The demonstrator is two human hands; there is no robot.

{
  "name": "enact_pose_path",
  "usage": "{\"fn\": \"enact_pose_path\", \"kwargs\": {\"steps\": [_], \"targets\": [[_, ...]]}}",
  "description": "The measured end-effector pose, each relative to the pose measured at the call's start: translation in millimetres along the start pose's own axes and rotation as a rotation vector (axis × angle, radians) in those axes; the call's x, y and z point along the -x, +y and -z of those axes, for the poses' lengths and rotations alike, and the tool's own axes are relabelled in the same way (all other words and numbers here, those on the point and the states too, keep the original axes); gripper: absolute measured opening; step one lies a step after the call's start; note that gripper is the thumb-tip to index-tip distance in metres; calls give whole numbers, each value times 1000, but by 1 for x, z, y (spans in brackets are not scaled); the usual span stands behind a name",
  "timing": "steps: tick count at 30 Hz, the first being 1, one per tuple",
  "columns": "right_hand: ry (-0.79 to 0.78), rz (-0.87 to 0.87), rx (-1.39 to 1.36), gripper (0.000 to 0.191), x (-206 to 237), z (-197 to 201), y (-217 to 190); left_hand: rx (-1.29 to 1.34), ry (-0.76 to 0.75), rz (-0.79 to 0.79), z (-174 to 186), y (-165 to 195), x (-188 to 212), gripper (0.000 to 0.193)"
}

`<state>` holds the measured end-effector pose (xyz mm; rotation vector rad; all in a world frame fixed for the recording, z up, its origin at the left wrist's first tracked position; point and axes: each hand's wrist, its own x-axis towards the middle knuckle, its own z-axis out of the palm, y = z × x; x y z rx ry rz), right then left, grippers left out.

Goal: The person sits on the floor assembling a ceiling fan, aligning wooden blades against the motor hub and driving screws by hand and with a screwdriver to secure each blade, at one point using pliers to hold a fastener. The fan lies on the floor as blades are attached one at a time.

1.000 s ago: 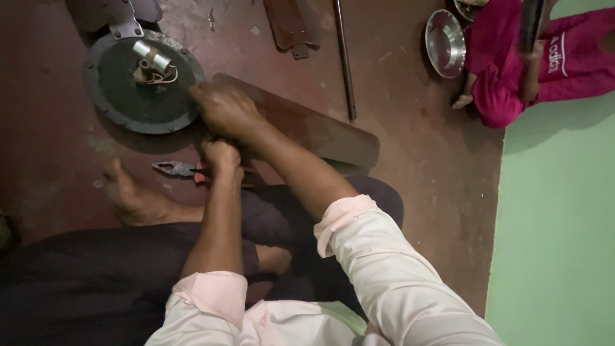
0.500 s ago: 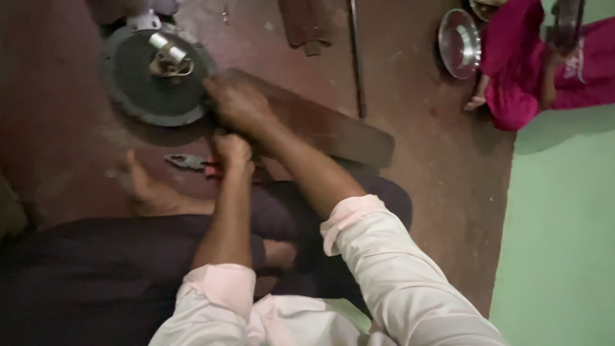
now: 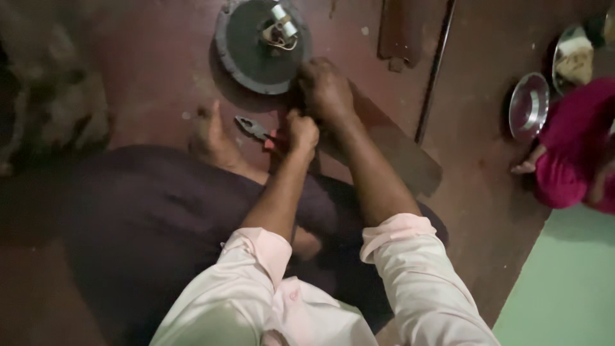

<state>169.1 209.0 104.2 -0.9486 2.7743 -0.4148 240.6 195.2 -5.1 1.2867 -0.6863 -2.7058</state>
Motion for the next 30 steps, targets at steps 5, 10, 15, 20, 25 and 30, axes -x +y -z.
{"fn": "enact_pose_path", "kwargs": {"steps": [5, 10, 15, 20, 25, 30], "targets": [[55, 80, -11, 17, 2, 3, -4, 72, 16, 90, -6, 3, -1, 30], [19, 40, -61, 24, 5, -2, 2, 380, -28, 192, -10, 10, -6, 32], [-46, -1, -83, 19, -1, -8, 8, 42, 66, -9, -12, 10, -2, 28], [-14, 64, -2, 18, -6, -8, 8, 38, 5, -33, -14, 9, 5, 21], [-49, -33, -16, 16, -2, -4, 6, 589, -253, 271, -15, 6, -3, 34], [17, -187, -190, 19, -2, -4, 17, 675, -276, 343, -19, 7, -5, 43]]}}
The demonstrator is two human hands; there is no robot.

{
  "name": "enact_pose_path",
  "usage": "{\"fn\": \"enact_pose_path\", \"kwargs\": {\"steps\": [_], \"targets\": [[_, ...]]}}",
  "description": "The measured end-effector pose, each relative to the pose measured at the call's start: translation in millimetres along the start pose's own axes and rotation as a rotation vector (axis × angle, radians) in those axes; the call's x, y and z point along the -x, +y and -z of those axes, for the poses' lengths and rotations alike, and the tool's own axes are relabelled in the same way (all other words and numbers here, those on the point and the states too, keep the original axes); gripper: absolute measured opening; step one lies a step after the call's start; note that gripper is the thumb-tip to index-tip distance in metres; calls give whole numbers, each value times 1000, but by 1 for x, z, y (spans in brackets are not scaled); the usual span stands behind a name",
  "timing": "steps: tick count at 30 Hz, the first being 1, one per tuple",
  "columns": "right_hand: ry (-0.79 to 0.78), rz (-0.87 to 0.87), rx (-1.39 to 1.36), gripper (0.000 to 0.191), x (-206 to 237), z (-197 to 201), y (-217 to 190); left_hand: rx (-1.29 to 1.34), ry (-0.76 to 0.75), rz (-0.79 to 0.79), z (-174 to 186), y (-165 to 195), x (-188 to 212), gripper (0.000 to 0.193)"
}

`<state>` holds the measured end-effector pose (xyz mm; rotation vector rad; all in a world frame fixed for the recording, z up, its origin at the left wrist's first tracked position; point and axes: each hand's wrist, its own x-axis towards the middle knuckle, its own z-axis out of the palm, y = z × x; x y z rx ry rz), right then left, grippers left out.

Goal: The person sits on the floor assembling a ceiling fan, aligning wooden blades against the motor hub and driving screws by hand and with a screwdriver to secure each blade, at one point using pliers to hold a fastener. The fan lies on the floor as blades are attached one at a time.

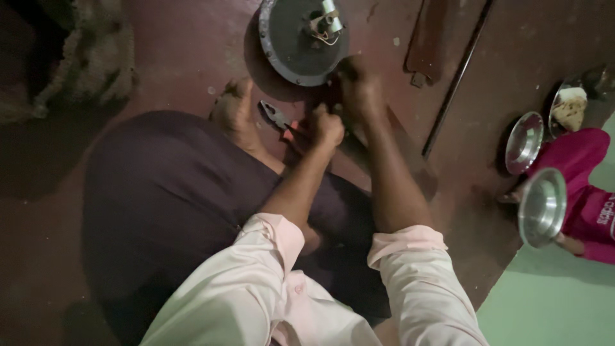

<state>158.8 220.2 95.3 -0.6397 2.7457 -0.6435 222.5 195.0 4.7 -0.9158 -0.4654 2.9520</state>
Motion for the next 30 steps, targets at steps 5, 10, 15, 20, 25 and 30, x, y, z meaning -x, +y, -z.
{"fn": "enact_pose_path", "kwargs": {"steps": [5, 10, 15, 20, 25, 30], "targets": [[123, 91, -86, 20, -6, 7, 20, -1016, 375, -475, -10, -4, 28, 30], [51, 96, -94, 21, 0, 3, 26, -1603, 565, -530, -26, 2, 54, 24], [-3, 140, -88, 21, -1, -4, 26, -1080, 371, -488, -18, -4, 39, 20], [49, 272, -83, 20, -4, -8, 21, -1211, 377, -644, 2, -10, 21, 16], [25, 286, 26, 20, -2, -3, 5, -1215, 459, -655, -3, -11, 16, 20], [-47, 207, 240, 17, -1, 0, -8, -838, 371, -440, -16, -6, 24, 24]]}}
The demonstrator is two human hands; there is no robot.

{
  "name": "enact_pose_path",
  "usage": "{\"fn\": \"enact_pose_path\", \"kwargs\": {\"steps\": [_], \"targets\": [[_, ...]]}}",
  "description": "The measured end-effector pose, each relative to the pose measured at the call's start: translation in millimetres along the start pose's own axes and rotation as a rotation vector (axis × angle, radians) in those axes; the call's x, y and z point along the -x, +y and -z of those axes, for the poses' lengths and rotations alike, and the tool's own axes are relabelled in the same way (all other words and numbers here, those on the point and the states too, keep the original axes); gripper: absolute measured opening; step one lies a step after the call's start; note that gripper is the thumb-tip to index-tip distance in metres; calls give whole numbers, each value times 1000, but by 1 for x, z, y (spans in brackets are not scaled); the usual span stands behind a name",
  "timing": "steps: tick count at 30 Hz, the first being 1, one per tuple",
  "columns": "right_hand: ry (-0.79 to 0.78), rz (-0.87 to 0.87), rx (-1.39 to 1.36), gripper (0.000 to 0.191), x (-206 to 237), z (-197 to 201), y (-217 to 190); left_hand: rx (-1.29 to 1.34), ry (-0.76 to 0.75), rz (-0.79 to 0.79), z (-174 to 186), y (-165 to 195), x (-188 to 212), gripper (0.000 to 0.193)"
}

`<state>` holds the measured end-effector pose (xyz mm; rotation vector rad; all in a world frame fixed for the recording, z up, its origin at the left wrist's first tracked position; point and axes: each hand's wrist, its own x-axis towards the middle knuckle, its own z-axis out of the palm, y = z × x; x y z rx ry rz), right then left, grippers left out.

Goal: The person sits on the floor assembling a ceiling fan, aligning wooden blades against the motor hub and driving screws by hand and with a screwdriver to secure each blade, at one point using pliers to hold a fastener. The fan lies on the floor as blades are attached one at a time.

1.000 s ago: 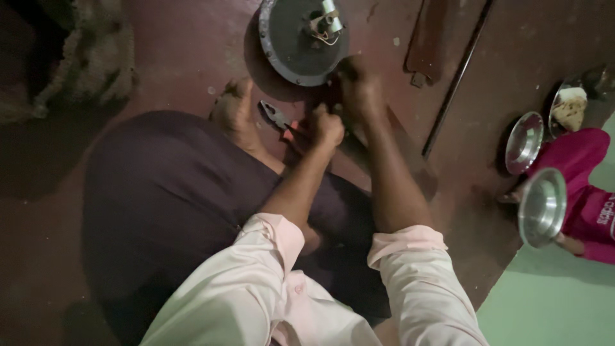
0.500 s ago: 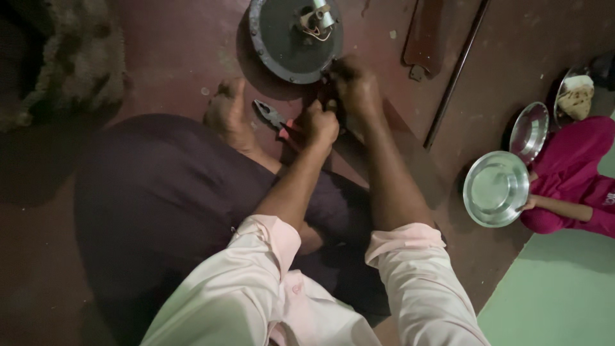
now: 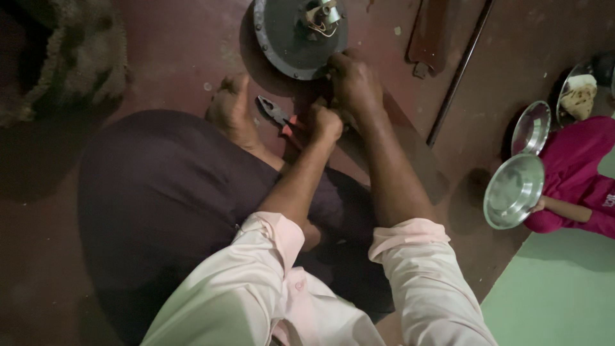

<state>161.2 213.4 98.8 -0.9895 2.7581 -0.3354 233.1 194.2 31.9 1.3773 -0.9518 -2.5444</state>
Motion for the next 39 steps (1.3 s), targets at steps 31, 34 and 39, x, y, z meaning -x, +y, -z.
{"fn": "enact_pose_path", "kwargs": {"steps": [31, 34, 39], "targets": [[145, 253, 204, 25, -9, -6, 6, -282, -54, -348, 6, -17, -7, 30], [136, 252, 258, 30, -12, -9, 12, -13, -85, -175, 4, -17, -8, 31], [173, 285, 251, 34, -10, -6, 12, 7, -91, -58, 4, -24, -12, 18]]}}
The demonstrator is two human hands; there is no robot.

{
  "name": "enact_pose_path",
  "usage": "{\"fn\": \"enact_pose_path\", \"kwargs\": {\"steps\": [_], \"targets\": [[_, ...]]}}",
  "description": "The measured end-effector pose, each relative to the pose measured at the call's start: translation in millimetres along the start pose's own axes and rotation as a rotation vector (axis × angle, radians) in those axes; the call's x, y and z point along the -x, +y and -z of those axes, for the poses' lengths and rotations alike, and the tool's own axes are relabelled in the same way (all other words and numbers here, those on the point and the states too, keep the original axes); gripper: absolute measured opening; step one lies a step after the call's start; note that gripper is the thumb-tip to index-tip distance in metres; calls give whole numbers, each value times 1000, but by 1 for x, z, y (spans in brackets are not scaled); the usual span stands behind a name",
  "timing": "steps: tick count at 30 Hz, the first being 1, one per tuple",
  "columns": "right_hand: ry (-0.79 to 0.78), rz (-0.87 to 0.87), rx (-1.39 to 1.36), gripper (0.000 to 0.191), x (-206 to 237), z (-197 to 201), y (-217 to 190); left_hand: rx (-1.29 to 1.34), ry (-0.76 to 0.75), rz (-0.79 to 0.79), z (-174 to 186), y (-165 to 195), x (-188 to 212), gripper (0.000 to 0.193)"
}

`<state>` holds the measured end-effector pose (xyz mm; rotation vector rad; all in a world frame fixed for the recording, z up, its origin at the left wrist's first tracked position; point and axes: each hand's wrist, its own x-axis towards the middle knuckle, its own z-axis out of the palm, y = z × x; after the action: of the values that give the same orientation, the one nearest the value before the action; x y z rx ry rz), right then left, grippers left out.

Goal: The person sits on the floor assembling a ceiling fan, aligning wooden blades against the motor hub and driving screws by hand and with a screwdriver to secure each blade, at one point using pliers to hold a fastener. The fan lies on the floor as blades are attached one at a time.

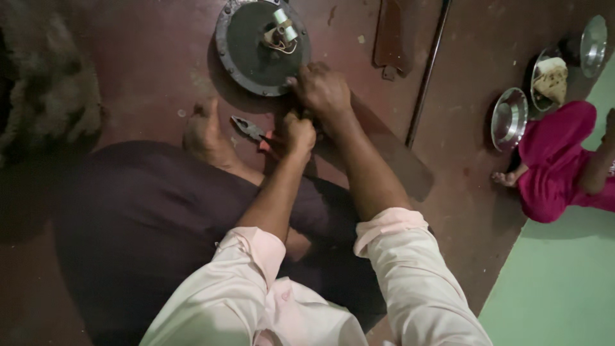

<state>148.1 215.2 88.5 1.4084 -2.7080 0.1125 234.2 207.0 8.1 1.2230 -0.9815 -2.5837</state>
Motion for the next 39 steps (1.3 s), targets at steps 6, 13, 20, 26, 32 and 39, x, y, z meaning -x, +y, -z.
{"fn": "enact_pose_path", "kwargs": {"steps": [6, 13, 20, 26, 32, 39], "targets": [[62, 93, -78, 19, 14, 6, -3, 4, -29, -133, 5, -14, -7, 38], [14, 50, 64, 27, 6, -6, 4, -171, 56, -91, 4, -10, -5, 25], [119, 123, 93, 19, 14, -10, 7, -189, 72, -115, 10, -14, -6, 21], [127, 54, 76, 33, 7, -18, 10, -68, -4, -175, 3, -13, -10, 12], [67, 50, 58, 15, 13, -16, 3, -270, 60, -160, 11, -14, -5, 20], [171, 67, 26, 32, 4, -3, 4, -56, -27, -147, 5, -11, -14, 29]]}}
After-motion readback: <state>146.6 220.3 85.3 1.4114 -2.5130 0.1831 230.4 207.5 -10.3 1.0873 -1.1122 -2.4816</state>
